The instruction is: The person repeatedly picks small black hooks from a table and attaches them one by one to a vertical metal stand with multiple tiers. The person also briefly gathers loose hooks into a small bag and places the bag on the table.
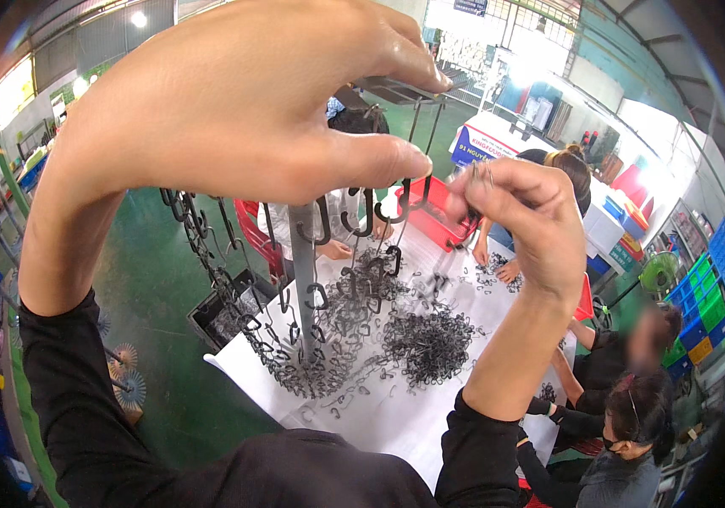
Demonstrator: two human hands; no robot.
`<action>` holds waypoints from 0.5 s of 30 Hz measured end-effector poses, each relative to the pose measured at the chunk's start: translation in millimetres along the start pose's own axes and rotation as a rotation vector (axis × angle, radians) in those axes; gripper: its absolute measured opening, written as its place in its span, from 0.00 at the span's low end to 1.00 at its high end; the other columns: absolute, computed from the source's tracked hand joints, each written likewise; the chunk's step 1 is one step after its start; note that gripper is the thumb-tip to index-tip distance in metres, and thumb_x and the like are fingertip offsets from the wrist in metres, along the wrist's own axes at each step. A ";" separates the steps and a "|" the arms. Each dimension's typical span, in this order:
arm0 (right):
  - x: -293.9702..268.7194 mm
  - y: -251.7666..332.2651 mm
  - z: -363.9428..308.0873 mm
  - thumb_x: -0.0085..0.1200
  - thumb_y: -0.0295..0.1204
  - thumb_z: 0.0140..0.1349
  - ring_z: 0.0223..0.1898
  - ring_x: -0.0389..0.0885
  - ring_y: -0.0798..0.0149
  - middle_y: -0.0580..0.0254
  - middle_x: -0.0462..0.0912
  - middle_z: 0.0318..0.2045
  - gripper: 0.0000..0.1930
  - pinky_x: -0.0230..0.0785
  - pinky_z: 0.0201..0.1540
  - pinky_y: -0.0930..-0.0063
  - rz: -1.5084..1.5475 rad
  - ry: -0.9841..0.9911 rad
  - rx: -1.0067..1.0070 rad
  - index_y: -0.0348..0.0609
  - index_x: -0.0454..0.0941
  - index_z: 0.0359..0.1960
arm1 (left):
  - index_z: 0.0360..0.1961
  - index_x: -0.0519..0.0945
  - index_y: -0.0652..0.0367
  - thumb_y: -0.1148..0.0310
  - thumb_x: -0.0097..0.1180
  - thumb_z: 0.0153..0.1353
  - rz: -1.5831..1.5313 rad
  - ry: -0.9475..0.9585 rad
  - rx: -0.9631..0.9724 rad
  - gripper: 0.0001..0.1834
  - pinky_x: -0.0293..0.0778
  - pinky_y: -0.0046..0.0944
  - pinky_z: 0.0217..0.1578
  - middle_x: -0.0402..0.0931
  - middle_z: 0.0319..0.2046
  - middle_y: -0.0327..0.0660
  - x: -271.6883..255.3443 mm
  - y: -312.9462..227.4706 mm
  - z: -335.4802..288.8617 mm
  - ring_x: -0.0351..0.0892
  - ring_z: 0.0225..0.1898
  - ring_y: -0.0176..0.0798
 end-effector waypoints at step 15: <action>4.8 -1.8 -1.0 0.56 0.24 0.58 0.25 0.78 0.69 0.57 0.81 0.23 0.08 0.71 0.33 0.79 0.191 -0.344 -0.227 0.29 0.80 0.35 | 0.52 0.75 0.64 0.63 0.65 0.45 0.032 0.097 0.045 0.31 0.69 0.45 0.52 0.72 0.51 0.52 -7.5 -9.9 1.5 0.74 0.52 0.53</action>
Point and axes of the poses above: each hand's wrist, its own z-axis towards the middle knuckle, its own x-axis out of the palm, y = z × x, the point moved 7 cm from there along z, towards the middle knuckle
